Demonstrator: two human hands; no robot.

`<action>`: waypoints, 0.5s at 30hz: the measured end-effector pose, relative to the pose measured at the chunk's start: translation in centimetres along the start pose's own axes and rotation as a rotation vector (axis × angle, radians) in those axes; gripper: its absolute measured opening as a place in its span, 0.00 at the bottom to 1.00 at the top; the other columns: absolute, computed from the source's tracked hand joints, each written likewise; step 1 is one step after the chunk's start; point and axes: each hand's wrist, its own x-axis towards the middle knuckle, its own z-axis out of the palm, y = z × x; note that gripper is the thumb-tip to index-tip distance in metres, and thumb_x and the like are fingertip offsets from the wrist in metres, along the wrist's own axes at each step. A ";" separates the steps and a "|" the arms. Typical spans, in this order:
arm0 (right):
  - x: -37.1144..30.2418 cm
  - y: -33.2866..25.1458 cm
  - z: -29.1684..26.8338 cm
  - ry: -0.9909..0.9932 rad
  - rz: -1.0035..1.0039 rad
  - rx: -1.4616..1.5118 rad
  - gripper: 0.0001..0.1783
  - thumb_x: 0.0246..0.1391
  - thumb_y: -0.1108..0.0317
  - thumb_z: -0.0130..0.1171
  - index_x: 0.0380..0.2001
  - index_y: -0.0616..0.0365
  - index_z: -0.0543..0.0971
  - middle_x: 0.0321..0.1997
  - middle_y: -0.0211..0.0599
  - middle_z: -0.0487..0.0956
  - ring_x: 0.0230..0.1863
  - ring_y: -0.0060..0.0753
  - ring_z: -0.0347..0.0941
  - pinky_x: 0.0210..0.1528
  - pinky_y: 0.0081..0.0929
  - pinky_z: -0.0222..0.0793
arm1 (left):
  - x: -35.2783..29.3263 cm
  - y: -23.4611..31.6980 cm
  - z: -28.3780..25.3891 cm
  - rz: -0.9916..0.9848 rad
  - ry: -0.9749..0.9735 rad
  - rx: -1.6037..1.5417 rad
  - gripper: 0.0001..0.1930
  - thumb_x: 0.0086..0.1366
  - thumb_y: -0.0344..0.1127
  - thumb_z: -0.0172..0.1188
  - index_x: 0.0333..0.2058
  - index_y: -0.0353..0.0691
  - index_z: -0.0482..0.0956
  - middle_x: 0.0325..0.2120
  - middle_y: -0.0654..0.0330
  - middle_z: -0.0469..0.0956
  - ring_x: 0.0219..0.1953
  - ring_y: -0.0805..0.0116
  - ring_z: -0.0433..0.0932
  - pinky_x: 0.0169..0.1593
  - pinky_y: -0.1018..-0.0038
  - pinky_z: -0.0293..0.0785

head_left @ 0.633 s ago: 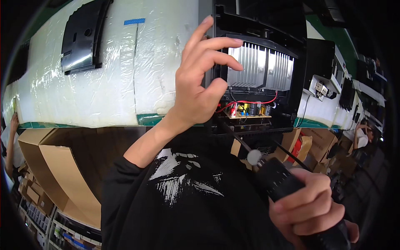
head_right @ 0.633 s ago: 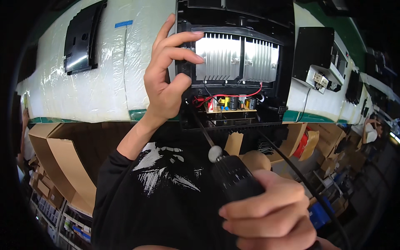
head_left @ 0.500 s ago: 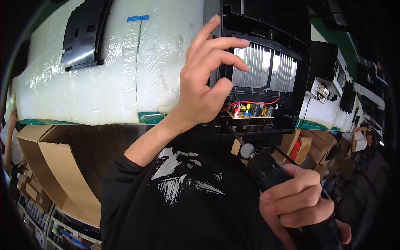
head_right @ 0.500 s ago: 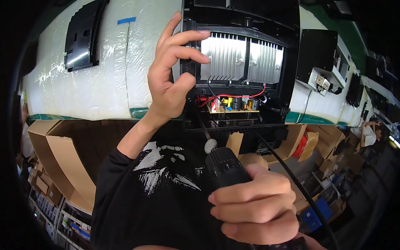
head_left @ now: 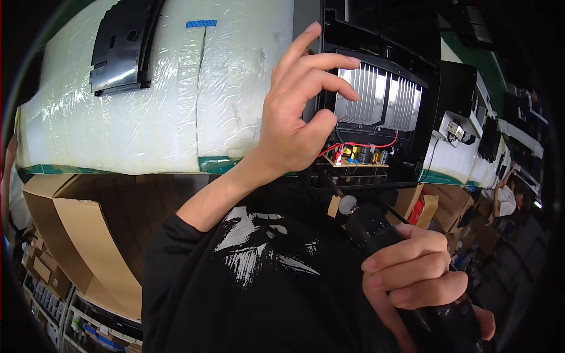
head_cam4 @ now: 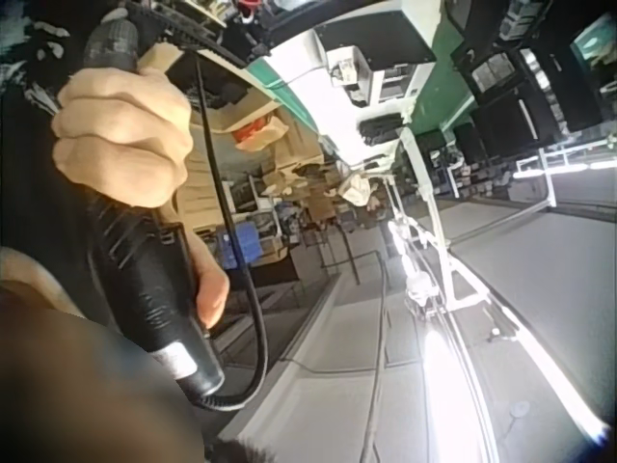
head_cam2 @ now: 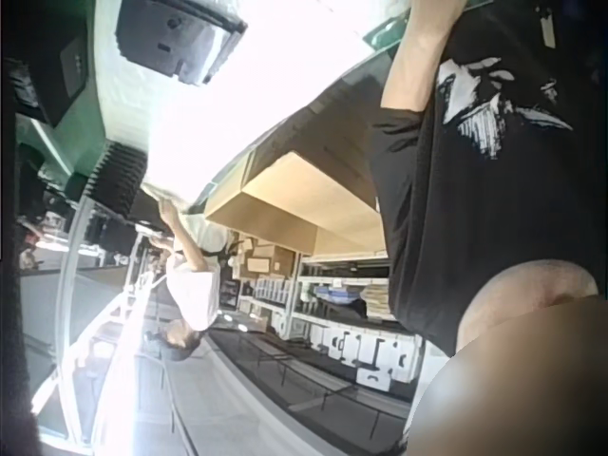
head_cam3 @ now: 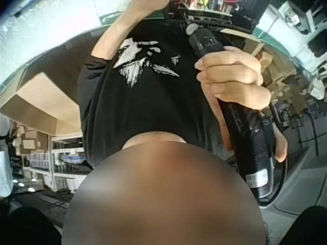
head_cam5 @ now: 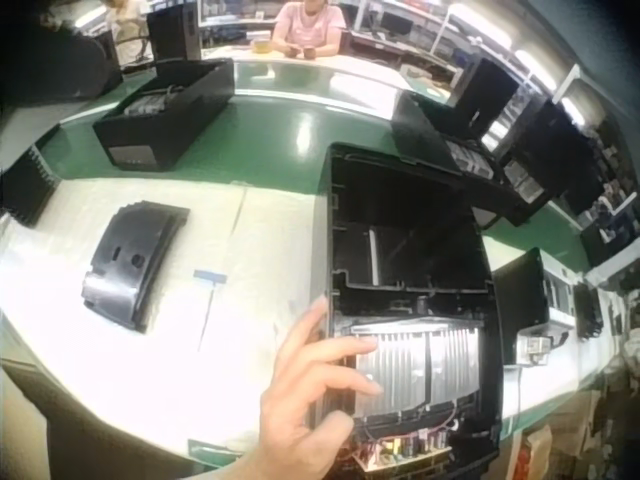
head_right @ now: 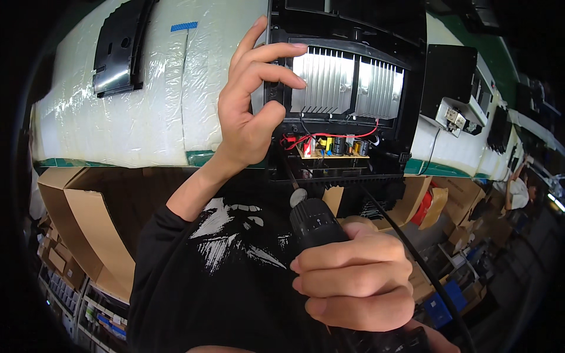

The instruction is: Assemble a black electronic unit using an electric screwdriver on a production line.

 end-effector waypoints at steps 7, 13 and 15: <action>0.4 0.4 1.2 -0.071 -0.025 -0.098 0.09 0.31 0.83 0.61 0.17 0.62 0.71 0.18 0.44 0.75 0.18 0.37 0.75 0.13 0.18 0.51 | -0.2 -0.4 0.6 -0.008 0.088 -0.189 0.11 0.42 0.16 0.47 0.23 0.41 0.72 0.44 0.56 0.77 0.64 0.47 0.54 0.64 0.57 0.48; 0.9 1.3 1.5 -0.105 -0.055 -0.097 0.09 0.34 0.80 0.62 0.19 0.61 0.71 0.17 0.41 0.76 0.18 0.35 0.75 0.10 0.17 0.40 | -0.6 -0.3 0.7 0.000 0.138 -0.227 0.11 0.43 0.14 0.51 0.21 0.42 0.70 0.42 0.57 0.78 0.63 0.48 0.56 0.62 0.57 0.51; 1.0 1.2 1.6 -0.110 -0.051 -0.076 0.09 0.35 0.76 0.61 0.22 0.60 0.70 0.19 0.41 0.75 0.18 0.36 0.75 0.11 0.19 0.43 | -0.6 -0.4 0.8 -0.018 0.149 -0.250 0.12 0.43 0.14 0.51 0.21 0.42 0.70 0.42 0.57 0.78 0.63 0.48 0.56 0.62 0.58 0.51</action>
